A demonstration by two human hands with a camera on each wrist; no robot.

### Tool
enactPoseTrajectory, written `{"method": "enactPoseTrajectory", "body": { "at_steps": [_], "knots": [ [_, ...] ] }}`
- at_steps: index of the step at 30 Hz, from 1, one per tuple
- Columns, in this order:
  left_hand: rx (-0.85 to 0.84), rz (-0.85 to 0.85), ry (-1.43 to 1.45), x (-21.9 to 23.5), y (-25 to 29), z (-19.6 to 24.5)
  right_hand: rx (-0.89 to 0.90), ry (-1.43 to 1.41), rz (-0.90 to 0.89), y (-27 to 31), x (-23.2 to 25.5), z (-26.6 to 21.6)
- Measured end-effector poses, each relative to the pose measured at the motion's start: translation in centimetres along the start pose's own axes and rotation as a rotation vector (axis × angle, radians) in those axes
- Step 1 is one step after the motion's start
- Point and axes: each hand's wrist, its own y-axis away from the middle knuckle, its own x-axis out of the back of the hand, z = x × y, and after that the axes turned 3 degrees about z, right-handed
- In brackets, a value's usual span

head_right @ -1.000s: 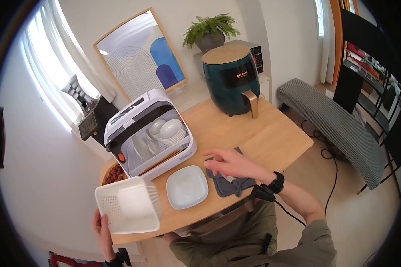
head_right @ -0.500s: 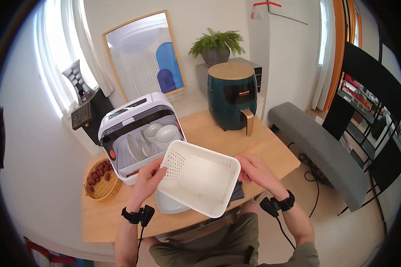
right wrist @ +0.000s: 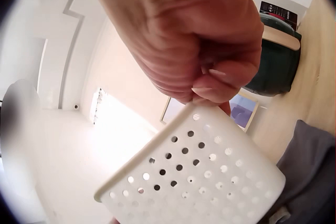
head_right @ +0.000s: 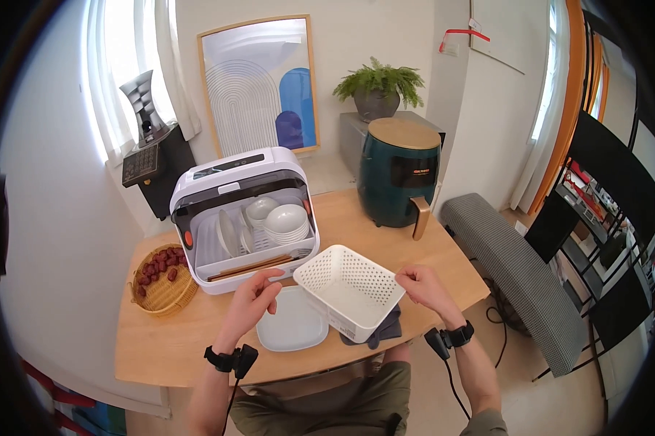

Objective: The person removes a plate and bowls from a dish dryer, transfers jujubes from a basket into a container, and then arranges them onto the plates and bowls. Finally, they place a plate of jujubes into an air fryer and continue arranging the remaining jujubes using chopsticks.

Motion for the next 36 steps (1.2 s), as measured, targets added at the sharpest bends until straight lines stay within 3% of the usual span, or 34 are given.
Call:
{"method": "enactPoseTrajectory", "body": {
  "at_steps": [2, 6, 8, 11, 14, 21, 25, 28, 30, 31, 33, 36],
  "knots": [
    [-0.034, 0.143, 0.059, 0.0, 1.7, -1.7, 0.020, -0.024, 0.082, -1.3, 0.2, 1.1],
    [0.015, 0.245, 0.058, 2.3, 6.5, -6.3, 0.040, -0.038, 0.261, -4.0, 1.9, 1.9],
    [0.074, 0.357, -0.110, 3.8, 9.1, -8.4, 0.034, 0.006, 0.279, -6.1, 2.2, 2.4],
    [0.211, 0.479, -0.059, 4.5, 12.0, -10.7, 0.034, 0.076, 0.314, -9.3, 1.5, 3.6],
    [0.262, 0.475, -0.240, 5.3, 14.2, -12.1, 0.054, 0.068, 0.319, -13.0, 0.2, 4.6],
    [0.241, 0.448, -0.296, 4.9, 14.4, -11.9, -0.016, -0.024, 0.261, -16.6, -2.9, 4.5],
    [0.249, 0.476, -0.364, 4.5, 14.3, -12.5, -0.120, -0.250, 0.210, -14.1, -3.9, 2.8],
    [0.239, 0.488, -0.353, 4.4, 14.4, -13.0, -0.050, -0.385, 0.150, -11.9, -3.9, 4.5],
    [0.231, 0.490, -0.349, 4.1, 14.5, -13.0, -0.055, -0.040, -0.044, -10.6, -3.2, 6.0],
    [0.225, 0.483, -0.354, 4.1, 14.5, -12.6, -0.059, -0.041, -0.044, -9.6, -3.2, 6.1],
    [0.221, 0.471, -0.365, 4.1, 14.5, -12.3, 0.209, 0.418, -0.158, -7.7, -2.8, 6.1],
    [0.222, 0.486, -0.347, 4.0, 14.4, -12.5, 0.290, 0.536, -0.195, -5.9, -2.7, 4.9]
  ]
}}
